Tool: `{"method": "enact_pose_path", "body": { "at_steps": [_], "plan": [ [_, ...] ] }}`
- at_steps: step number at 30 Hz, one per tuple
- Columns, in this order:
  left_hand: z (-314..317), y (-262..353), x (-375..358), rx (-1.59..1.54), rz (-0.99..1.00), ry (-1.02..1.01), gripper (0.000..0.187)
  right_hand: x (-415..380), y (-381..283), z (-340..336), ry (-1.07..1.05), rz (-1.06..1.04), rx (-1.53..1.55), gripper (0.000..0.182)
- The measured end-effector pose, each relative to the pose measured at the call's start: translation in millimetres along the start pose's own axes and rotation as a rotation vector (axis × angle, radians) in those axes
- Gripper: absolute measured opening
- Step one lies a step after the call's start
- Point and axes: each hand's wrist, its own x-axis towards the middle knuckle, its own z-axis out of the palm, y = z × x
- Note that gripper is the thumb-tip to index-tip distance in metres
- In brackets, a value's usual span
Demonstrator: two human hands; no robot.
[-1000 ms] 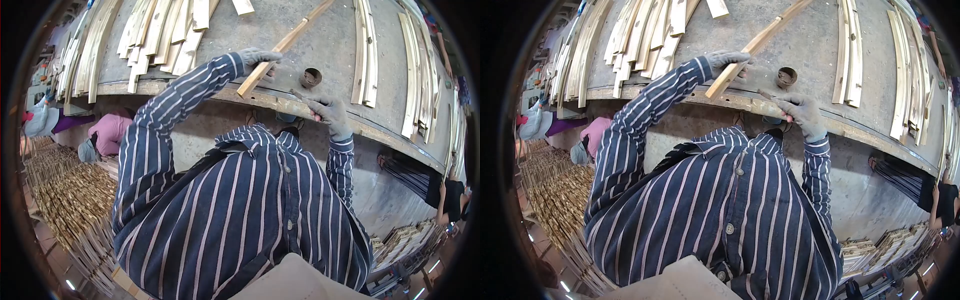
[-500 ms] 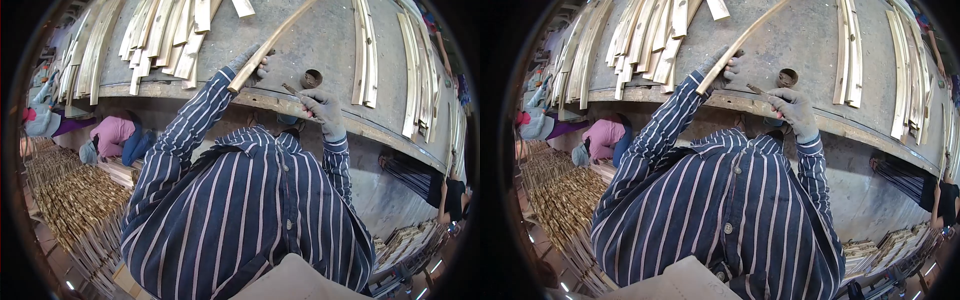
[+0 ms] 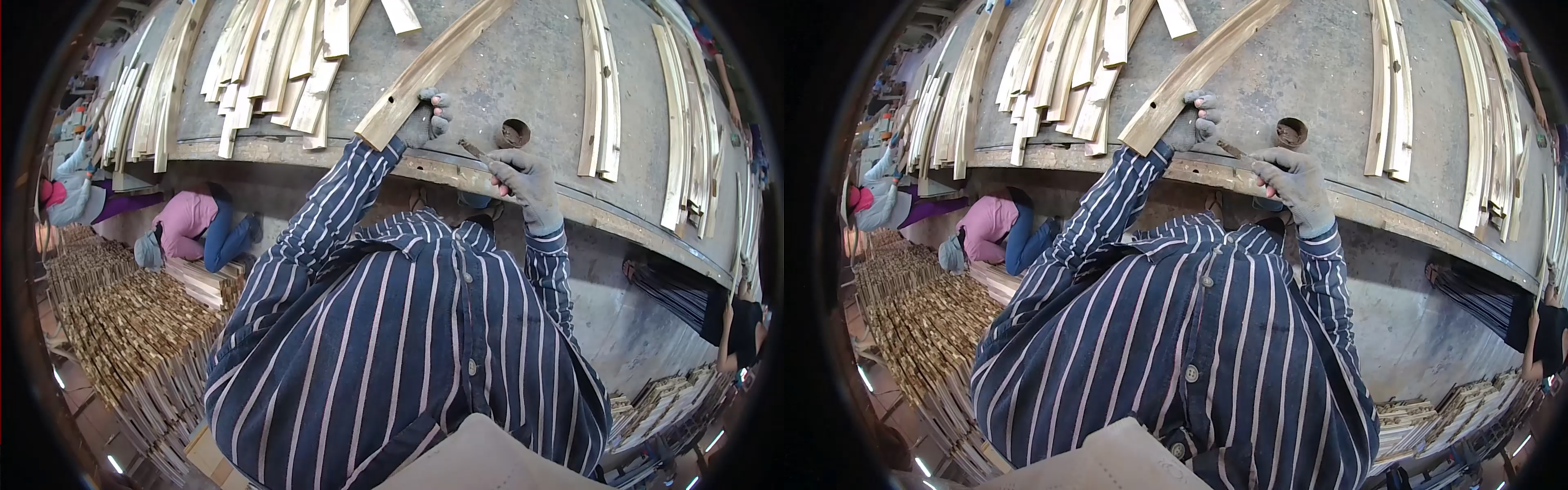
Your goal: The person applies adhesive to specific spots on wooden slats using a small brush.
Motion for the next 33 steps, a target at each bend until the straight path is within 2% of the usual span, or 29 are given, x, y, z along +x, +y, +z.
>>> {"method": "enact_pose_path", "body": {
  "at_steps": [1, 3, 4, 5, 7, 8, 9, 10, 12, 15, 17, 19, 23, 25, 28, 30, 31, 33],
  "plan": [
    [-2.1, 3.7, -2.2, 0.0, 0.0, -0.002, 0.021, -0.3, -0.6, 0.3, 0.0, -0.001, -0.001, 0.017],
    [-7.3, 15.5, -9.5, 0.213, -0.007, 0.199, 0.026, -0.8, -1.9, 0.7, 0.017, -0.013, 0.035, 0.017],
    [1.4, 19.0, -16.8, 0.384, 0.083, 0.396, 0.031, -2.1, -3.8, 1.8, 0.019, -0.012, 0.032, 0.017],
    [45.6, 6.6, -13.1, 0.473, 0.086, 0.51, 0.046, -3.9, -6.5, 3.7, 0.06, -0.058, 0.04, 0.016],
    [50.1, 3.5, -15.0, 0.71, 0.047, 0.48, 0.06, -4.8, -7.9, 9.5, 0.098, -0.1, 0.047, 0.016],
    [51.9, 2.3, -14.6, 0.846, 0.034, 0.525, 0.064, -4.5, -7.3, 13.2, 0.134, -0.191, 0.033, 0.015],
    [52.6, 1.5, -15.8, 0.844, 0.039, 0.526, 0.064, -3.7, -7.8, 17.5, 0.168, -0.283, 0.019, 0.015],
    [53.1, 1.2, -16.7, 0.787, 0.05, 0.5, 0.064, -2.6, -9.3, 21.8, 0.165, -0.283, 0.019, 0.015],
    [49.3, 3.8, -16.9, 0.729, 0.06, 0.47, 0.065, 0.1, -13.3, 29.7, 0.22, -0.626, -0.391, 0.017],
    [38.8, 4.4, -18.2, 0.643, 0.008, 0.391, 0.066, 4.9, -10.3, 45.2, 0.296, -0.74, -0.522, 0.025],
    [40.4, -4.2, -13.3, 0.598, 0.025, 0.4, 0.066, 5.1, -11.8, 51.8, 0.31, -0.737, -0.552, 0.031],
    [38.9, -6.4, -11.1, 0.627, 0.032, 0.414, 0.067, 5.6, -11.4, 54.7, 0.365, -0.748, -0.803, 0.033],
    [36.6, -6.7, -9.8, 0.642, 0.038, 0.423, 0.067, 2.2, -12.1, 61.9, 0.426, -0.769, -0.985, 0.031],
    [36.3, -6.6, -10.1, 0.623, 0.027, 0.425, 0.067, -4.1, -15.0, 63.5, 0.448, -0.731, -1.184, 0.031],
    [35.0, -10.7, -8.3, 0.633, 0.031, 0.374, 0.068, -17.3, -23.9, 61.6, 0.427, -0.674, -1.287, 0.023],
    [32.9, -15.1, -5.7, 0.708, 0.033, 0.499, 0.069, -24.9, -34.4, 56.2, 0.422, -0.642, -1.258, 0.024],
    [32.4, -15.1, -5.6, 0.708, 0.031, 0.498, 0.069, -26.7, -36.8, 54.5, 0.415, -0.612, -1.229, 0.025],
    [33.0, -16.3, -5.9, 0.601, 0.032, 0.371, 0.07, -26.3, -33.0, 56.5, 0.438, -0.629, -1.225, 0.028]
  ]
}}
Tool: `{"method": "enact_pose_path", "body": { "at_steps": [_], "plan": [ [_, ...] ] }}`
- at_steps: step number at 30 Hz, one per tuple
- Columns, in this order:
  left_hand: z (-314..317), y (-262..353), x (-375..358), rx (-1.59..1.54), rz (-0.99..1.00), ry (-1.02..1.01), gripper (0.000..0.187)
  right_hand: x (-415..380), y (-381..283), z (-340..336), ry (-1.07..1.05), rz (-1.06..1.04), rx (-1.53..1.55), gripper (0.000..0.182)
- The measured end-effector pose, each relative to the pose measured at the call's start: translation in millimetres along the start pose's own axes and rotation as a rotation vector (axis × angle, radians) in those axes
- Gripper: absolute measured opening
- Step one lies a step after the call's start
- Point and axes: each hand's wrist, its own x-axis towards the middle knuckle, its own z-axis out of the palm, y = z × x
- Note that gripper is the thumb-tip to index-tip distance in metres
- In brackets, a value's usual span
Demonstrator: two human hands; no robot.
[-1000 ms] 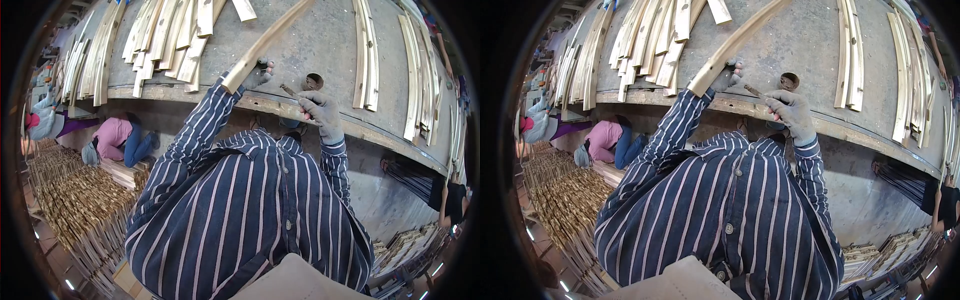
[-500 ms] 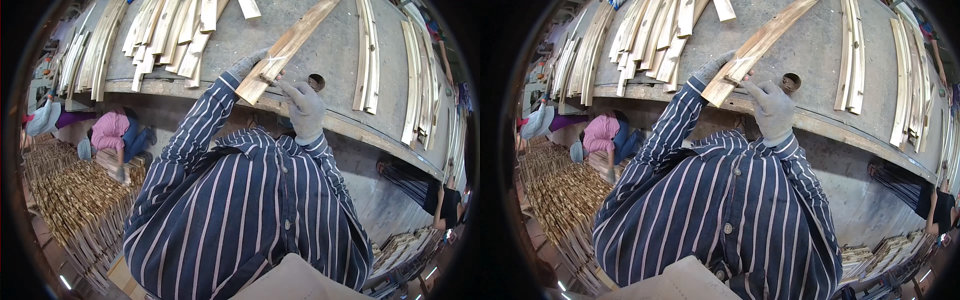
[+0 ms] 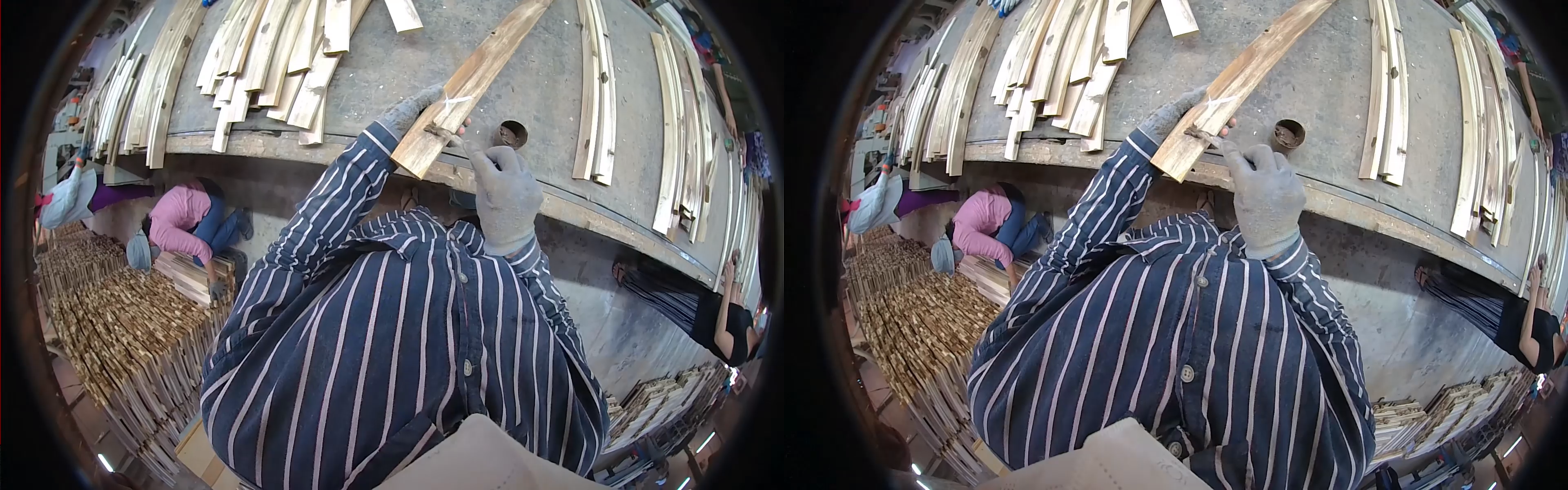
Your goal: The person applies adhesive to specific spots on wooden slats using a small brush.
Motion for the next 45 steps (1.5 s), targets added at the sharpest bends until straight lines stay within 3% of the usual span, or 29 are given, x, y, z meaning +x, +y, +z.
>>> {"method": "enact_pose_path", "body": {
  "at_steps": [5, 7, 14, 16, 19, 21, 28, 32, 34, 45],
  "plan": [
    [3.3, -4.5, 1.0, -0.021, -0.015, 0.054, 0.069, -5.4, 1.8, 9.6, 0.014, -0.045, -0.036, 0.031],
    [1.9, -8.7, 4.6, 0.103, -0.029, 0.163, 0.068, -3.3, 1.4, -11.7, -0.098, -0.005, -0.093, 0.032],
    [2.0, -7.4, 4.6, 0.067, -0.019, 0.137, 0.07, -5.3, 6.7, -10.4, -0.07, -0.041, -0.096, 0.03],
    [2.8, -8.5, 4.8, 0.059, -0.013, 0.135, 0.07, -1.7, 7.9, -22.2, -0.084, 0.079, 0.037, 0.031],
    [6.8, -8.6, 2.0, 0.058, -0.022, 0.165, 0.068, 6.2, 18.7, 2.2, 0.083, 0.014, 0.297, 0.032],
    [11.3, -8.0, -0.3, 0.051, -0.001, 0.192, 0.067, 7.4, 22.8, 18.2, 0.069, 0.023, 0.367, 0.031],
    [14.1, -4.5, -1.9, -0.063, 0.002, 0.029, 0.065, 2.0, 34.8, 25.1, 0.067, 0.03, 0.654, 0.03],
    [13.1, -1.4, 0.9, -0.112, -0.023, -0.072, 0.065, -2.1, 18.7, 22.6, 0.17, -0.028, 0.362, 0.028],
    [13.7, -2.6, 0.3, -0.106, -0.023, -0.051, 0.065, -8.0, 6.4, 12.9, 0.107, 0.0, -0.017, 0.025],
    [10.0, -8.7, 4.6, -0.066, -0.022, -0.005, 0.071, -18.1, 7.1, 1.6, 0.076, 0.037, 0.054, 0.025]
  ]
}}
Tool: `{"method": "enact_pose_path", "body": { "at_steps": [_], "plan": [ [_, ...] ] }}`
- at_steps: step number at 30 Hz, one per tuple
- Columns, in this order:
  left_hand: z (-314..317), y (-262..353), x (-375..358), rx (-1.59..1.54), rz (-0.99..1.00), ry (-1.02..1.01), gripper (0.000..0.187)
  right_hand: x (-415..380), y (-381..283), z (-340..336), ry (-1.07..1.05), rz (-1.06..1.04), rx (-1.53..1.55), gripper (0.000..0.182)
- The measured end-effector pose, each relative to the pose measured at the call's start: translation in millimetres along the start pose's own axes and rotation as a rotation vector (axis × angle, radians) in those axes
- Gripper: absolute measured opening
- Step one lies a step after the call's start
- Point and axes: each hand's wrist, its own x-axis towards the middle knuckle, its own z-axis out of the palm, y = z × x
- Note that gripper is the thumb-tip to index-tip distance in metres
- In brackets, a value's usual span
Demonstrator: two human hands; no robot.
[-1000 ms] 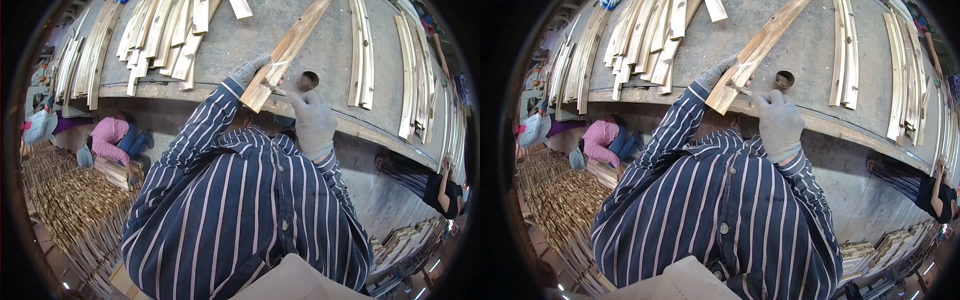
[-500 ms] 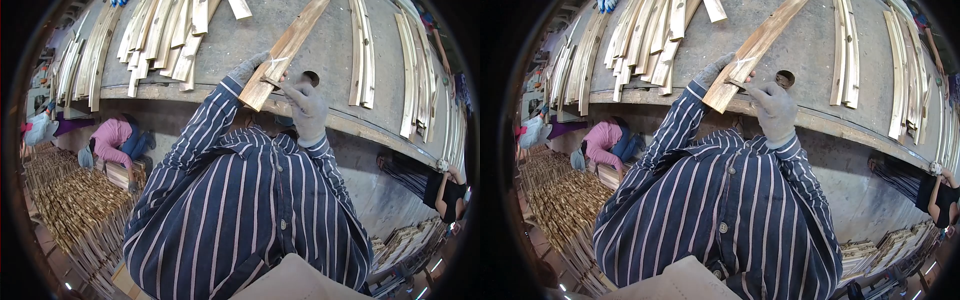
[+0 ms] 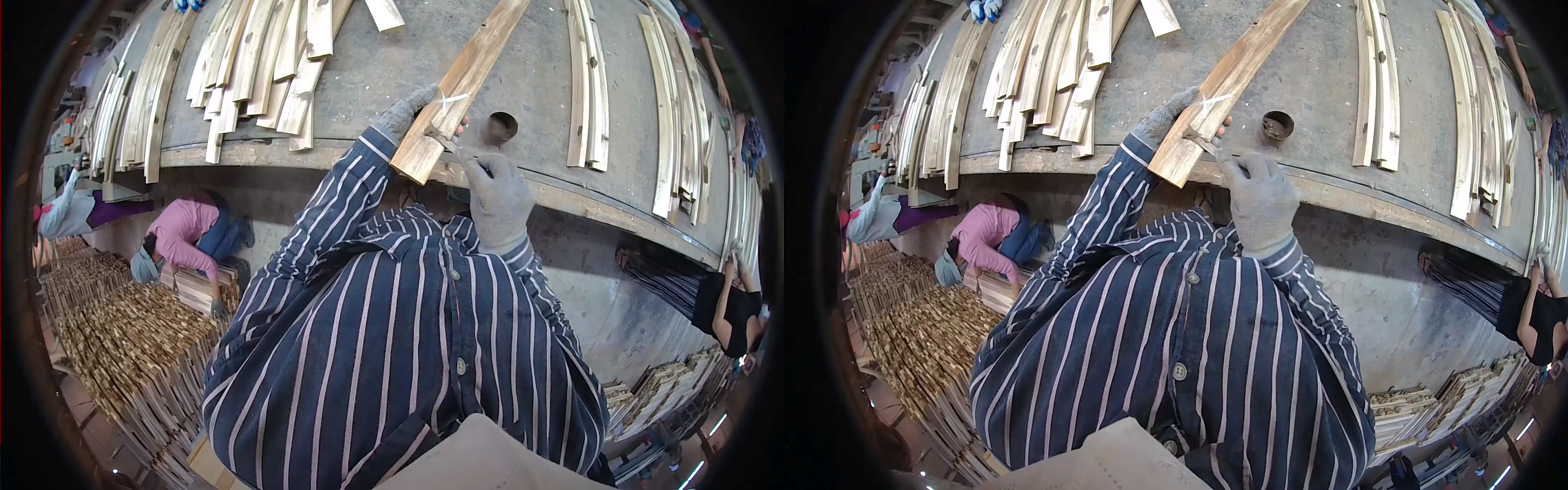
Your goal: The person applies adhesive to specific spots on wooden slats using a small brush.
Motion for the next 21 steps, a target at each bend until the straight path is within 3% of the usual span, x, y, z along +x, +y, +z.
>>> {"method": "enact_pose_path", "body": {
  "at_steps": [5, 7, 11, 13, 17, 21],
  "plan": [
    [-5.0, -1.1, 1.2, 0.002, -0.002, -0.018, 0.067, 2.8, 1.2, -20.7, -0.137, 0.075, -0.094, 0.027],
    [5.9, -3.8, -1.0, -0.02, 0.001, 0.003, 0.066, 5.1, 0.1, -11.7, 0.01, 0.018, 0.031, 0.029],
    [6.7, -3.0, -1.2, 0.017, 0.022, 0.084, 0.067, 0.0, 4.9, -1.6, 0.005, -0.033, 0.013, 0.027],
    [3.5, -3.5, -2.5, 0.026, 0.024, 0.086, 0.067, -2.7, 7.8, -11.9, -0.05, 0.037, 0.036, 0.025],
    [5.2, -8.8, -0.5, -0.015, 0.016, 0.112, 0.07, 5.0, 12.7, 8.8, 0.041, 0.053, 0.234, 0.025],
    [2.9, -4.9, -1.0, 0.0, 0.001, 0.09, 0.07, 0.8, 7.9, 21.6, 0.02, 0.055, 0.237, 0.028]
  ]
}}
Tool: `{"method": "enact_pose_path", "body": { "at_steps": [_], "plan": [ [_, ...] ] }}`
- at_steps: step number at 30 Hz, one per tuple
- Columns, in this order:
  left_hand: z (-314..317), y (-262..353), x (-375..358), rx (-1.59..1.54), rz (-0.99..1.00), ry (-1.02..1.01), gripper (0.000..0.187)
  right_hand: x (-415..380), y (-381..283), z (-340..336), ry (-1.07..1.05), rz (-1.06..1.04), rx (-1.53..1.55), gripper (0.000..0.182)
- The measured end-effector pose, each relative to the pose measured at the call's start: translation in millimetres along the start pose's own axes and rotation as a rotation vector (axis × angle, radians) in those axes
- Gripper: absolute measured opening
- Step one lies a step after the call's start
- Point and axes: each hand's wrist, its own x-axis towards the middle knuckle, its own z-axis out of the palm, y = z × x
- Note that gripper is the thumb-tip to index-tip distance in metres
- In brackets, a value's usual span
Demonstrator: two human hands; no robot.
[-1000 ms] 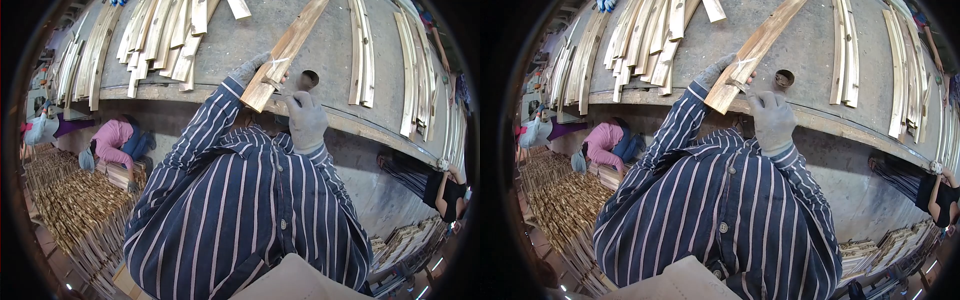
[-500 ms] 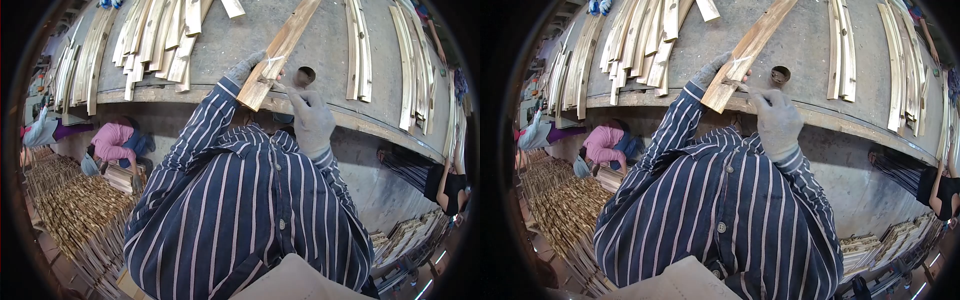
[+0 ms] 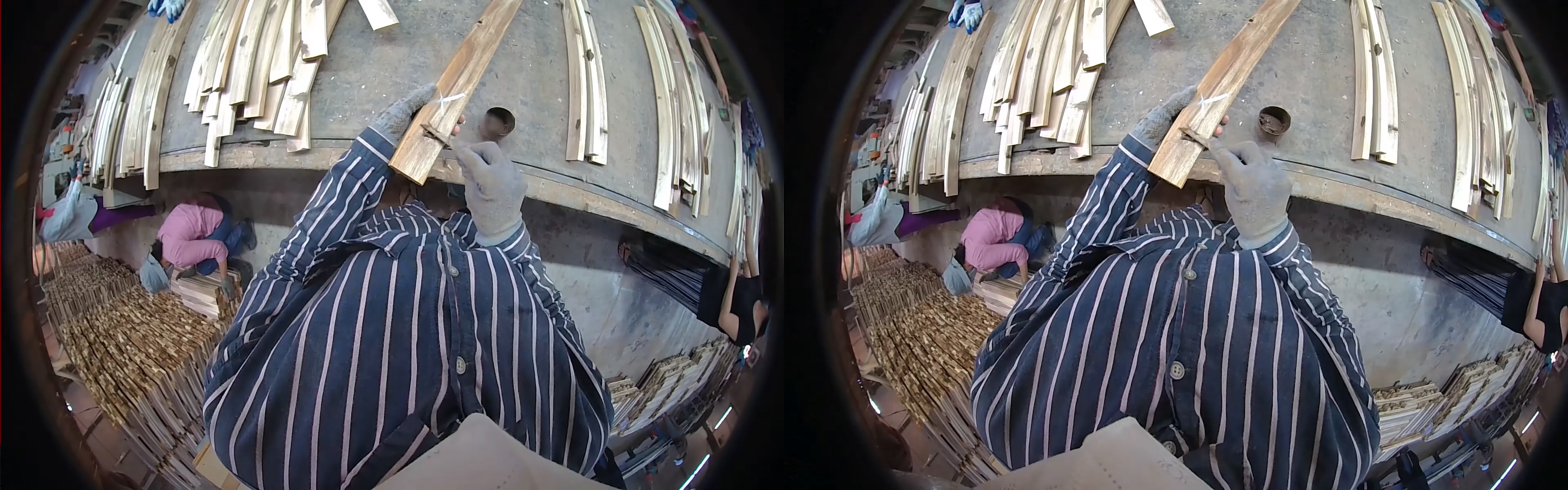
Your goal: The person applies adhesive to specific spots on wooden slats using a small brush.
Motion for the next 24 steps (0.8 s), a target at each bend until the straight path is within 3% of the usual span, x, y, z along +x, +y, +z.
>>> {"method": "enact_pose_path", "body": {
  "at_steps": [6, 8, 11, 17, 21, 24],
  "plan": [
    [-0.6, 1.1, -1.7, -0.008, -0.001, -0.071, 0.071, -5.6, 1.6, -6.8, -0.021, -0.06, 0.026, 0.031],
    [-0.6, 3.9, -0.8, -0.007, -0.038, -0.099, 0.072, -4.7, 7.3, -8.0, -0.09, -0.044, 0.318, 0.03],
    [-0.6, 1.8, 3.3, 0.037, 0.014, -0.059, 0.07, -1.0, 12.7, -0.9, 0.032, 0.104, 0.292, 0.03],
    [-14.4, 4.9, 2.8, -0.01, -0.054, -0.163, 0.073, -5.1, -4.1, -5.0, -0.012, -0.058, 0.107, 0.031],
    [-4.7, 3.2, -0.8, 0.042, -0.021, -0.092, 0.072, 1.7, 5.4, 4.9, 0.02, -0.053, 0.234, 0.032],
    [0.6, 3.3, -1.7, 0.027, 0.011, -0.009, 0.071, 4.1, 7.6, 9.3, 0.033, 0.075, 0.18, 0.032]
  ]
}}
